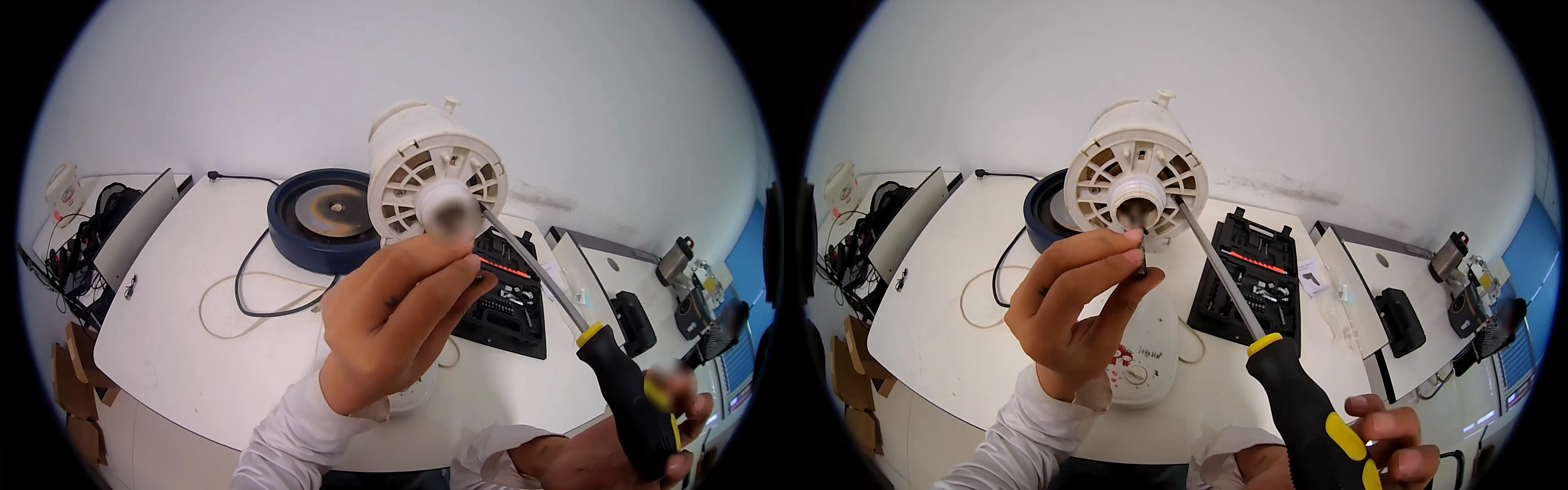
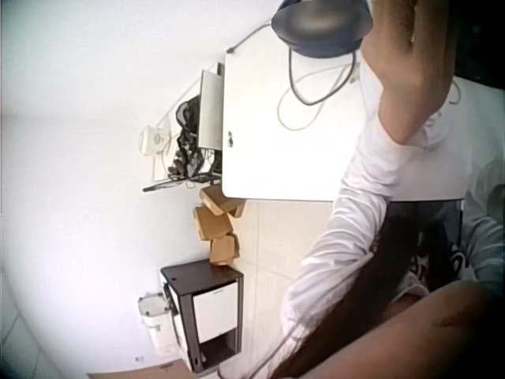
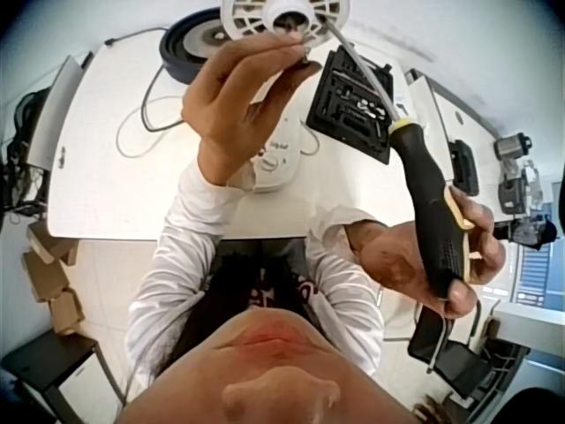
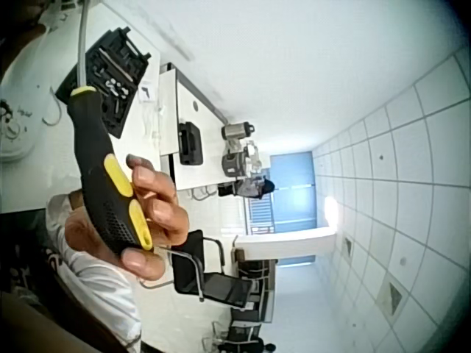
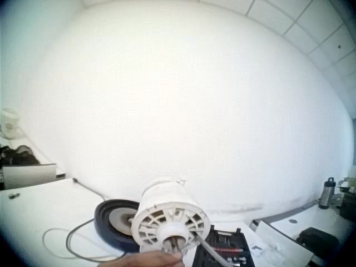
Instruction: The person uses a screwdriver to remove and reinsert screws from the motor housing of a white electric fan. They repeatedly loosen and tighten the same screw while holding the fan head, then remove the screwdriver and set it down.
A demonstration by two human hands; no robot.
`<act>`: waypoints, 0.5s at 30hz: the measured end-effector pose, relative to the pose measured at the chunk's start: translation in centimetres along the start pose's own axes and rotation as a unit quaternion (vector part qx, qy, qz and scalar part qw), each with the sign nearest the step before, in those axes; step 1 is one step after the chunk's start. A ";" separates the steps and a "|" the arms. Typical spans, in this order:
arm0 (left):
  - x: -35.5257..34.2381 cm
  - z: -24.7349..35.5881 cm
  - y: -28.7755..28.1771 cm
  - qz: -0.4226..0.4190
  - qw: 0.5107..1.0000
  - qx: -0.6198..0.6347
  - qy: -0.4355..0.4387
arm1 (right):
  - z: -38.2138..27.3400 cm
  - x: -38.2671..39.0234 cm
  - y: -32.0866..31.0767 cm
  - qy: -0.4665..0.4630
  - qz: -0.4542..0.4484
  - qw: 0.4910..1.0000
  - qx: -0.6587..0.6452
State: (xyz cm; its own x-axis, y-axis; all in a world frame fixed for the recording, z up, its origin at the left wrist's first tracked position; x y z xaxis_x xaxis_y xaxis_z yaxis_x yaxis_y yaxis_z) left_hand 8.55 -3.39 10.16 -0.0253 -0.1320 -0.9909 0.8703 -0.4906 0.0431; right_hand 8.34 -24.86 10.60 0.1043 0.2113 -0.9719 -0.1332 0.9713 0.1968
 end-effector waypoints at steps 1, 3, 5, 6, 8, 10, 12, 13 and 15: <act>0.0 0.0 0.0 0.001 1.000 -0.001 0.007 | 0.3 -0.1 -0.2 -0.016 0.023 0.999 -0.025; -0.1 0.2 0.1 0.003 1.000 0.001 0.018 | 0.0 -0.4 -0.6 -0.045 0.025 0.999 -0.002; -0.2 0.3 0.1 0.002 1.000 -0.004 0.026 | -0.5 -0.4 -0.5 -0.063 -0.015 0.994 0.087; -0.1 0.3 0.1 0.003 1.000 -0.004 0.029 | -0.6 -0.4 -0.5 -0.057 -0.012 0.994 0.097; -0.2 0.3 0.3 0.005 0.999 -0.001 0.034 | -1.1 -0.4 -0.2 -0.047 -0.006 0.992 0.120; -0.1 0.2 0.4 0.006 0.999 -0.015 0.042 | -1.2 -0.2 -0.1 -0.052 -0.018 0.988 0.141; -0.1 0.1 0.0 0.002 0.998 -0.039 0.046 | -1.1 0.0 0.0 -0.054 -0.036 0.983 0.169; -0.2 0.1 -0.6 -0.002 0.997 -0.058 0.047 | -0.7 0.0 0.2 -0.057 -0.043 0.985 0.155; -0.3 0.4 -0.2 0.001 0.998 -0.043 0.046 | -1.0 -0.3 -0.2 -0.085 -0.066 0.979 0.170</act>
State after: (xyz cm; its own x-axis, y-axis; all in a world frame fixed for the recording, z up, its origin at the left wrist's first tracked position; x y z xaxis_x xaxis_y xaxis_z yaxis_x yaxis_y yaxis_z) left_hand 8.17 -3.59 10.49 0.0178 -0.0507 -0.9986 0.9092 -0.4146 0.0373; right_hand 7.35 -25.18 10.69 0.2657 0.0681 -0.9616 0.2259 0.9653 0.1307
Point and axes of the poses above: each hand's wrist, its own x-axis away from the middle knuckle, its own y-axis out of the palm, z = x × y, the point moved 7 cm from there along -x, towards the middle knuckle, and after that the axes turned 2 degrees about -x, right-handed, at the moved point
